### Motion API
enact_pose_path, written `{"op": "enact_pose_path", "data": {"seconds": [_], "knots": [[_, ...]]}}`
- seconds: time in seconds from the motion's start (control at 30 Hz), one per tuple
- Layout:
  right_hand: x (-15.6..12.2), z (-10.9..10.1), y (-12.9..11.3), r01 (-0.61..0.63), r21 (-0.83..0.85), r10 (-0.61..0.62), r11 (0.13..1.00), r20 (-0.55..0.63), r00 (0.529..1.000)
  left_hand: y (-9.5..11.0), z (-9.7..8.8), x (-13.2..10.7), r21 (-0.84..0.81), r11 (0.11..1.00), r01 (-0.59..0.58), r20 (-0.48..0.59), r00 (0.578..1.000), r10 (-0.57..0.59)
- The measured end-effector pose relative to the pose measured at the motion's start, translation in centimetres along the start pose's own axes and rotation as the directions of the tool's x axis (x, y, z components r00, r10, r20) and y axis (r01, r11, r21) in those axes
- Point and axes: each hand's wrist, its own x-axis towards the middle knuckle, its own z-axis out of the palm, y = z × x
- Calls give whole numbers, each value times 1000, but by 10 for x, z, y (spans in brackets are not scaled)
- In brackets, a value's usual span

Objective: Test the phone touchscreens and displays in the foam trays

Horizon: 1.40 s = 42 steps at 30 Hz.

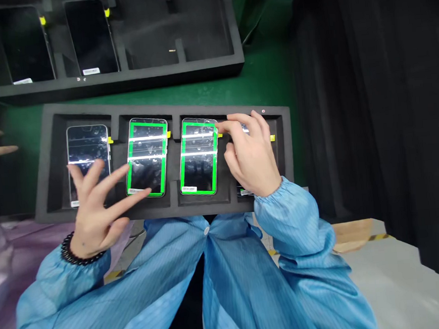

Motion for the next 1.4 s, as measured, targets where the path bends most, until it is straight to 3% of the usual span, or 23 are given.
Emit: {"op": "enact_pose_path", "data": {"seconds": [0.1,0.27,0.57,0.67,0.77,0.87,1.07,1.17,1.27,1.4], "knots": [[-8,2,0,-11,35,12,999,-45,999,1,4,-2,62,993,-104,54,993,101],[-16,8,4,-24,58,26,998,-44,999,2,7,-1,101,985,-143,187,975,122],[-18,10,7,-17,69,23,997,-79,997,-5,8,-3,20,984,-175,41,984,174],[-19,11,7,-19,81,26,997,-91,995,-2,8,-3,-20,996,-84,-54,995,83],[-19,10,7,-21,105,33,994,-116,993,1,7,-2,-53,988,144,-227,962,-153],[-18,5,6,-25,119,43,993,-149,988,-1,8,3,4,945,326,-193,928,-319],[-19,-4,7,-8,93,22,996,-160,987,-5,16,9,78,947,311,-67,950,-306],[-22,-6,10,-16,96,30,995,-140,990,-5,14,7,27,965,261,-73,963,-258],[-22,-7,11,-17,100,28,995,-107,994,-6,8,8,8,947,320,-92,944,-318],[-5,-7,3,51,70,-46,996,-68,997,-10,-1,31,37,931,364,-137,924,-356]]}}
